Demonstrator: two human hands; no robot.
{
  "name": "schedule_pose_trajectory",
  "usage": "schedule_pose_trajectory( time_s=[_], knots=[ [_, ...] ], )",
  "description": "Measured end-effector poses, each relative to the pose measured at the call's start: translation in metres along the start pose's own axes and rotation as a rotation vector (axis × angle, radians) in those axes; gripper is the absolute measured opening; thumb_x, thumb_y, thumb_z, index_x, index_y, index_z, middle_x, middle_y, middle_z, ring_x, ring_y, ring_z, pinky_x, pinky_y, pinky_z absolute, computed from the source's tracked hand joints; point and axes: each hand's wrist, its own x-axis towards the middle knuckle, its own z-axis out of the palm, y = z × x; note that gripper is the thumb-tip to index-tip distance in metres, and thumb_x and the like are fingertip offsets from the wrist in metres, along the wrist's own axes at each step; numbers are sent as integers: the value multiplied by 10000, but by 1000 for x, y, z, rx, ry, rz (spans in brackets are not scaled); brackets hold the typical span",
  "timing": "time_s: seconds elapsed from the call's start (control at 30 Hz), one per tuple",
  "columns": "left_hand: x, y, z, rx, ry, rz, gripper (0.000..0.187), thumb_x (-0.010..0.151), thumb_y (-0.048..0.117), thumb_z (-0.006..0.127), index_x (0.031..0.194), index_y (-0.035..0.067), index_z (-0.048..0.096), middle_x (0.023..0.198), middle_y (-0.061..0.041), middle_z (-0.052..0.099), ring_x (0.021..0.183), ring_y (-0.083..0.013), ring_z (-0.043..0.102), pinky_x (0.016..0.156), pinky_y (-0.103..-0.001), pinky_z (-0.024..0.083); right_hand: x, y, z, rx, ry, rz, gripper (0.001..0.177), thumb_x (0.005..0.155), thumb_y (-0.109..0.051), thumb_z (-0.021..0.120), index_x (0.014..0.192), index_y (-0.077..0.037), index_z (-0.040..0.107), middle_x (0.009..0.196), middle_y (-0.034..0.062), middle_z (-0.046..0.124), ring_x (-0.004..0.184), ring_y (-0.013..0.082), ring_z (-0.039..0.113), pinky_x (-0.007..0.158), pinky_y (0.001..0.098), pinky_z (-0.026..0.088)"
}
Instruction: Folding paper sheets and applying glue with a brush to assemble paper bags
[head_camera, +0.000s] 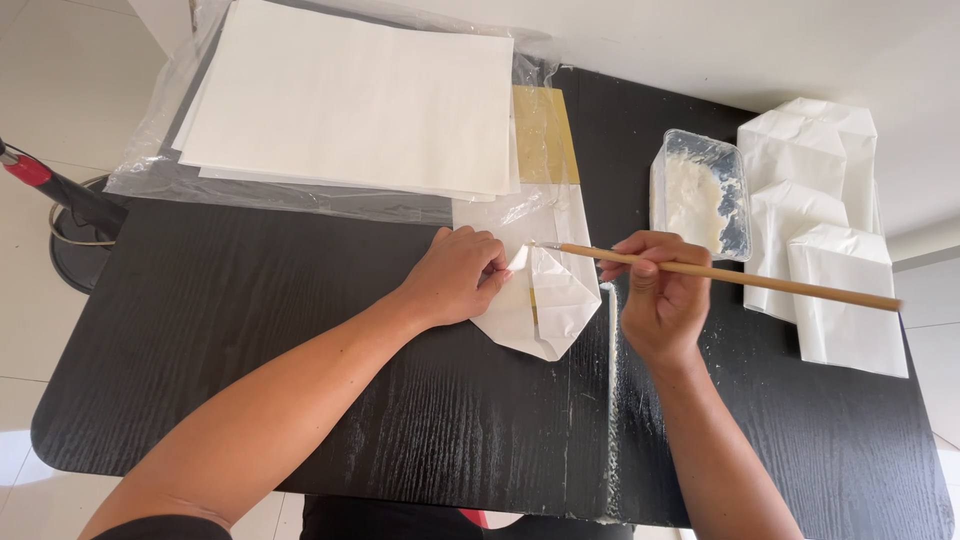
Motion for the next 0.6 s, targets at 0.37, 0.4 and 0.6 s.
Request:
schedule_pose_trajectory(
  time_s=[0.37, 0.4, 0.6],
  knots=[
    [-1, 1, -1, 7, 1, 8, 93, 946, 209, 589, 893, 156, 646, 829, -9, 628, 892, -206, 597, 859, -361, 392, -10, 13, -3, 14, -49, 46, 156, 1103, -145, 414, 1044, -1, 402, 926, 171, 586, 688, 227, 681, 573, 328, 605],
    [-1, 1, -1, 9, 6, 9, 91, 944, 205, 592, 895, 154, 649, 830, -13, 630, 896, -211, 601, 859, -362, 394, -9, 12, -1, 9, -38, 54, 147, 1103, -129, 408, 1043, 5, 401, 939, 186, 583, 713, 249, 691, 602, 354, 625],
    [-2, 3, -1, 14, 9, 3, 100, 947, 204, 589, 899, 146, 654, 833, -20, 639, 897, -210, 607, 870, -365, 398, -6, 5, 4, -34, 9, 23, 151, 1111, -124, 387, 1049, 14, 393, 971, 201, 556, 753, 279, 693, 680, 397, 643]
  ],
)
